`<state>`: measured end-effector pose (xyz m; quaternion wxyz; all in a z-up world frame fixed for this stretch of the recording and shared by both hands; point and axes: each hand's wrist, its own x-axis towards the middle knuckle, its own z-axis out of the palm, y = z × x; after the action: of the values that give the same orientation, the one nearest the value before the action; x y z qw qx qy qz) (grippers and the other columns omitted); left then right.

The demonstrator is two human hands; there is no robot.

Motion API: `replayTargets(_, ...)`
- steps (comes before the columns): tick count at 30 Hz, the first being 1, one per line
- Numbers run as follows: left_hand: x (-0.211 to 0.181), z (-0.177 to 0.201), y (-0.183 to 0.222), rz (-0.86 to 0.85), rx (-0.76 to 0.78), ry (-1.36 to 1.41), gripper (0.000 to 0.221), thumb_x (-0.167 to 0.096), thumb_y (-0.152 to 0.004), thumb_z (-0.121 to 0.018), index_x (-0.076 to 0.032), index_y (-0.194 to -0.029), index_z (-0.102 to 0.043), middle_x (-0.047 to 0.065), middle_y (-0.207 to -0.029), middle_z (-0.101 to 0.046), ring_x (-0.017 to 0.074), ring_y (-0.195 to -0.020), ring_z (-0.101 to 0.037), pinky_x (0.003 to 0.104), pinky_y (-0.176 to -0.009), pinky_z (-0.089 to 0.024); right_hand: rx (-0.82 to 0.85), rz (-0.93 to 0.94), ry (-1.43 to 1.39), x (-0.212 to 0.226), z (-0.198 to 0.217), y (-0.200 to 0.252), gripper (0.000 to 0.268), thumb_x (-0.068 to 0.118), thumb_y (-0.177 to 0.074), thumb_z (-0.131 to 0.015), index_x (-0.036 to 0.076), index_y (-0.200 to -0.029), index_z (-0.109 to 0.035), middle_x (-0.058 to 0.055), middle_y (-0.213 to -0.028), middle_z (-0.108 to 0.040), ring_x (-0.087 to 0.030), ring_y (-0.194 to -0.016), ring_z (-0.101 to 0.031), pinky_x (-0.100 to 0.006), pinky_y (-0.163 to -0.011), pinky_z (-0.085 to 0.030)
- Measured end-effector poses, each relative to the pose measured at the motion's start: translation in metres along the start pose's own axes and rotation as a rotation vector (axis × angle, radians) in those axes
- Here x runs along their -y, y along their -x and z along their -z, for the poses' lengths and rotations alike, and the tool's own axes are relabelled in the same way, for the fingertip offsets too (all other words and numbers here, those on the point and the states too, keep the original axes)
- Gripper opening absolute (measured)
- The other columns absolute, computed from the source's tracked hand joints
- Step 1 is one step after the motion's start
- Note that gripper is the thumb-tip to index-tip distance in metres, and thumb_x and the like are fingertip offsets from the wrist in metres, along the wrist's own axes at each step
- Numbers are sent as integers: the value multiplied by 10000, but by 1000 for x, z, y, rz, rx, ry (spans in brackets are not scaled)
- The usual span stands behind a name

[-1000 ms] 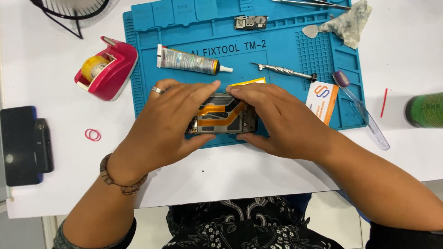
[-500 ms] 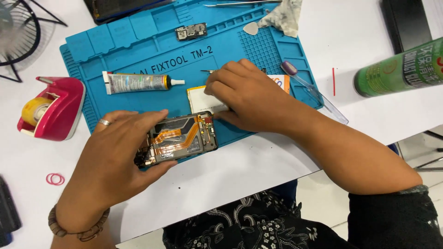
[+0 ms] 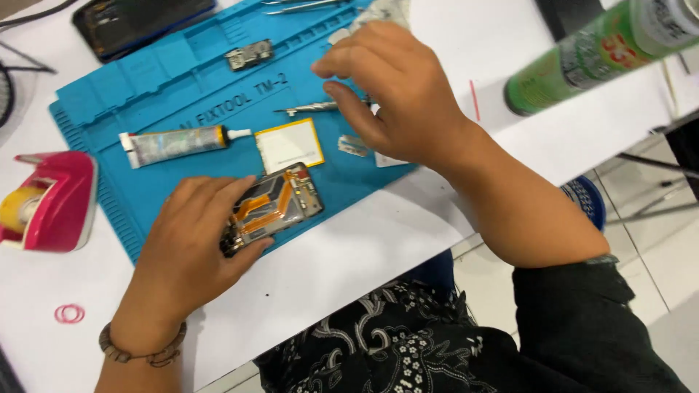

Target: The person applies adhesive to the inside of a smartphone chassis, then places a battery into the chassis. The person then uses a screwdriver to secure a metal bracket over the battery connector area.

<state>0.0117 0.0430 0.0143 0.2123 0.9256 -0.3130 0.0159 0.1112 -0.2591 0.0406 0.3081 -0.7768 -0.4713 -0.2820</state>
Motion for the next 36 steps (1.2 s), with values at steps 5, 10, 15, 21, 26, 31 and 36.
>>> replayTargets(5,-3,-4,-2,59,90,-67,787,-356,-762,-820,-19,-1430,-576,162,-1314,-630,371,-1155,-567,506,-950,-483,-243,-2,82,28,60,76,180,-58,-1027,-509,-44,-1198,-562,-215,-960,-692,-350,-746,-626,-450,-666,-464)
replayTargets(10,-3,-6,1,168,186,-152,849,-384,-727,-821,-61,-1470,-565,147,-1364,-609,352,-1201,-548,501,-968,-495,-727,-129,493,29,81,186,155,193,-1030,-553,58,-961,-518,-126,-801,-503,-250,-714,-493,-364,-699,-373)
replayTargets(15,9,-18,2,266,293,-382,973,-574,-706,-741,-116,-1541,-540,147,-1422,-610,336,-1267,-576,528,-998,-509,-502,-665,557,36,99,320,128,1,-1046,-438,-41,-972,-533,-186,-938,-535,-340,-889,-509,-446,-830,-414)
replayTargets(21,34,-29,8,350,358,-448,1108,-642,-572,-785,-144,-1540,-580,161,-1411,-651,355,-1324,-586,499,-1111,-470,-27,-909,601,10,96,355,365,153,-990,-547,-23,-1310,-566,-213,-1196,-640,-416,-1141,-577,-524,-1083,-353)
replayTargets(26,45,-33,6,482,462,-501,1213,-762,-517,-750,-209,-1573,-526,137,-1450,-632,315,-1353,-565,452,-1124,-469,7,-754,743,-5,97,382,263,115,-983,-636,-56,-1168,-561,-235,-1142,-605,-397,-1030,-559,-519,-983,-402)
replayTargets(31,62,-37,15,472,462,-528,1182,-720,-528,-751,-274,-1597,-511,125,-1428,-645,288,-1348,-573,437,-1112,-482,-40,-811,706,-4,105,385,168,94,-968,-558,-25,-1082,-524,-191,-966,-552,-368,-858,-513,-490,-911,-391)
replayTargets(36,72,-41,20,490,482,-582,1226,-786,-499,-747,-290,-1595,-509,106,-1434,-667,280,-1356,-597,429,-1116,-500,-94,-895,689,12,109,403,224,214,-1063,-503,-1,-1030,-556,-158,-944,-588,-345,-886,-546,-497,-911,-367)
